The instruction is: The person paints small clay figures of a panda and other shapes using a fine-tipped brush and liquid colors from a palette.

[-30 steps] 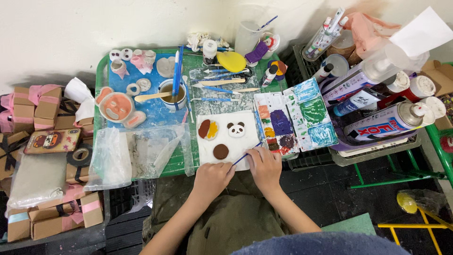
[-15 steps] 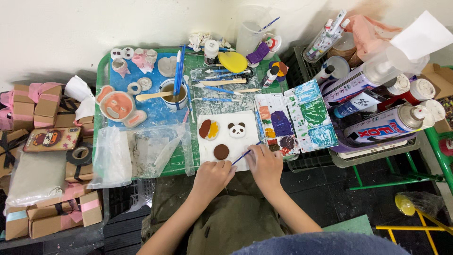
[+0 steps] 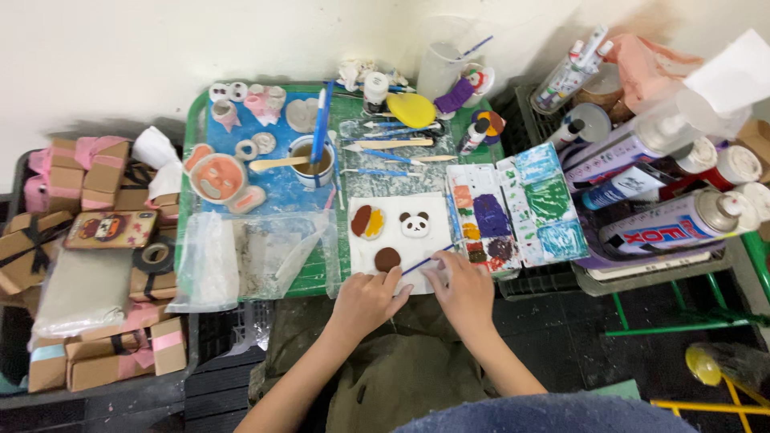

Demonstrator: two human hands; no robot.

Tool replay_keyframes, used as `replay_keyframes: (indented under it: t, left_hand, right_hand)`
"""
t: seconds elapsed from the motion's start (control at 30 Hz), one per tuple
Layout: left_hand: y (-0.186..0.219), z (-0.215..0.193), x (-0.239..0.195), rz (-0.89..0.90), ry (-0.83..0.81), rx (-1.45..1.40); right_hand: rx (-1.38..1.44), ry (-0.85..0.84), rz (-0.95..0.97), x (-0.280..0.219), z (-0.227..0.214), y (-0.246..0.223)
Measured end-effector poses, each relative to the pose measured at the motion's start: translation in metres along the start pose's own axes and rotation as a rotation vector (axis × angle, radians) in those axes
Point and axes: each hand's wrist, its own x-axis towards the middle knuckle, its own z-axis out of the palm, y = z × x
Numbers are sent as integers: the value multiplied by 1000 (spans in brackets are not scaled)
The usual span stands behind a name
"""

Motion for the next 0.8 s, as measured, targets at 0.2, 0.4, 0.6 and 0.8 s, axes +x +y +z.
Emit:
replay_keyframes:
  t: [0.2,0.4,0.6,0.8]
  left_hand:
    - [-72,-83,19,-181,420,80]
    - [-168,-149,35,-581,562,-60]
    - [-247,-130,96,-328,295,-96]
    - [-260,-116,166,-318,11,-334]
  right_hand:
    - [154,-152,242,39,-26,3]
    - [422,36,118,90,-30,-12]
    - [489,86,104,98,-11,0]
    - [596,40,324,96,-12,45]
